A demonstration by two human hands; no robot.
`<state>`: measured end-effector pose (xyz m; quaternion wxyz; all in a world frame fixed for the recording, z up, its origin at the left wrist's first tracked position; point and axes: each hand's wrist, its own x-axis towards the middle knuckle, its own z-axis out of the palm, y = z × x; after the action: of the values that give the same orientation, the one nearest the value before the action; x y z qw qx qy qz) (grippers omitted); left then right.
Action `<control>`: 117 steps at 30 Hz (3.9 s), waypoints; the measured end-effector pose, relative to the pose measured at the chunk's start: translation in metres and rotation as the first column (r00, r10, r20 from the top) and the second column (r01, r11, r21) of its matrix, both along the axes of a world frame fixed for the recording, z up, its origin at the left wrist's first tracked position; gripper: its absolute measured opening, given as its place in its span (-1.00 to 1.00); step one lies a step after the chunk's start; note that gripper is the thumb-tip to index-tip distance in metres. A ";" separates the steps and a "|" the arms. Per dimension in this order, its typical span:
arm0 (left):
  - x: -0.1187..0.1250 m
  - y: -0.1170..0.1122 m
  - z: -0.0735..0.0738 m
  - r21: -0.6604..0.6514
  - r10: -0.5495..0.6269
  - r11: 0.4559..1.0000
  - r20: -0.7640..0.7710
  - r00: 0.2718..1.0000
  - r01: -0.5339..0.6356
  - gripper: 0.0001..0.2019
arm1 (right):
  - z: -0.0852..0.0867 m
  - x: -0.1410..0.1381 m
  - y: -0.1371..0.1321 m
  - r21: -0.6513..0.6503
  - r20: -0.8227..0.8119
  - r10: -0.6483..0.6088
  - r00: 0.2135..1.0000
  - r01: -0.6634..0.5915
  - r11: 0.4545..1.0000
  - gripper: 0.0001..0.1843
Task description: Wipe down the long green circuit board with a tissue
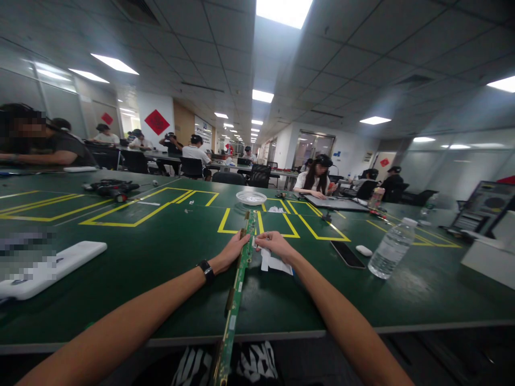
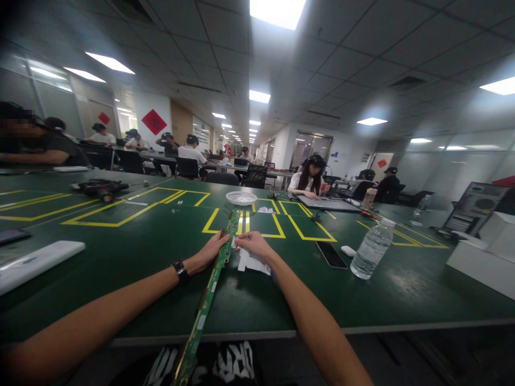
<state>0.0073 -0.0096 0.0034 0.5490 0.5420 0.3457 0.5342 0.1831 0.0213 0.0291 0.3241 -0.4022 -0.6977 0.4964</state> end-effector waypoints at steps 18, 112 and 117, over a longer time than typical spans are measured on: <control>-0.001 0.000 -0.001 0.000 -0.025 1.000 -0.033 0.999 0.025 -0.69 | 0.000 0.001 0.002 0.000 -0.036 0.015 0.999 -0.015 1.000 -0.69; -0.001 0.005 -0.005 0.254 0.320 0.936 -0.328 0.889 -0.243 -0.51 | -0.021 0.008 0.020 0.299 0.130 -0.197 0.972 0.151 0.942 -0.63; -0.007 0.003 -0.007 0.611 0.488 0.791 -0.647 0.585 0.016 -0.58 | -0.018 0.020 0.024 0.320 0.223 -0.370 0.902 0.291 0.902 -0.64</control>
<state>0.0000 -0.0063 -0.0036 0.0796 0.7986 0.4494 0.3923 0.2032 0.0455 0.0109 0.3564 -0.5316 -0.7198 0.2690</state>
